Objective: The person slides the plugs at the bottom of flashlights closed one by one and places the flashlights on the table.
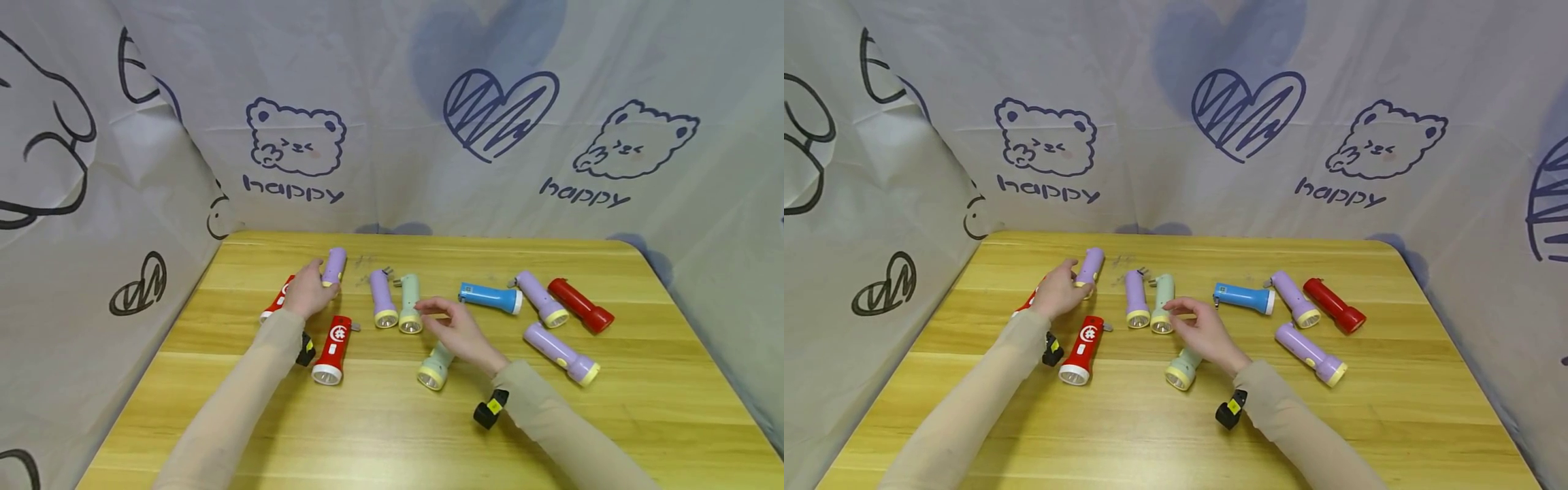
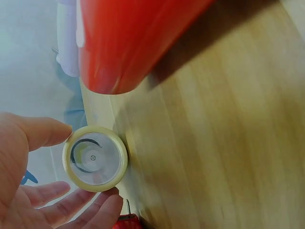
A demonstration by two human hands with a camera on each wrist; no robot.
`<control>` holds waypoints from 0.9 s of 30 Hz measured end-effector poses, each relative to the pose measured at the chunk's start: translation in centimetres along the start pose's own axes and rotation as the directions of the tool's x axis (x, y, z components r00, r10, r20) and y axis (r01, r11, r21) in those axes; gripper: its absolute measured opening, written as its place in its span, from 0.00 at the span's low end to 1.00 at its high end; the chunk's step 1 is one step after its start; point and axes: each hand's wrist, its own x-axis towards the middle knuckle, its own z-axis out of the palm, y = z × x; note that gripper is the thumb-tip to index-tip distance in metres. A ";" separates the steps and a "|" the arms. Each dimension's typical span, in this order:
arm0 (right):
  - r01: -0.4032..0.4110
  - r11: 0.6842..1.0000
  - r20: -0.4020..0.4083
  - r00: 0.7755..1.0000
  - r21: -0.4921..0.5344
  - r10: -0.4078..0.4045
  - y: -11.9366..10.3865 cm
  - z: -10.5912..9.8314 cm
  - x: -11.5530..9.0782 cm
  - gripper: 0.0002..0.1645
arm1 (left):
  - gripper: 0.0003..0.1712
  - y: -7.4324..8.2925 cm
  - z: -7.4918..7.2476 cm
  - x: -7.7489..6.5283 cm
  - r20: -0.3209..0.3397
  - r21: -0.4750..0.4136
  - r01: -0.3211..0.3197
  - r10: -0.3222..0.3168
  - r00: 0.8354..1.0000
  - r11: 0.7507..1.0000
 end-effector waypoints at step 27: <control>0.259 0.788 0.337 0.939 -0.558 -0.071 -1.8 1.0 2.4 0.28 | 0.31 7.5 -0.2 -2.6 0.292 0.037 -0.185 0.167 0.942 0.982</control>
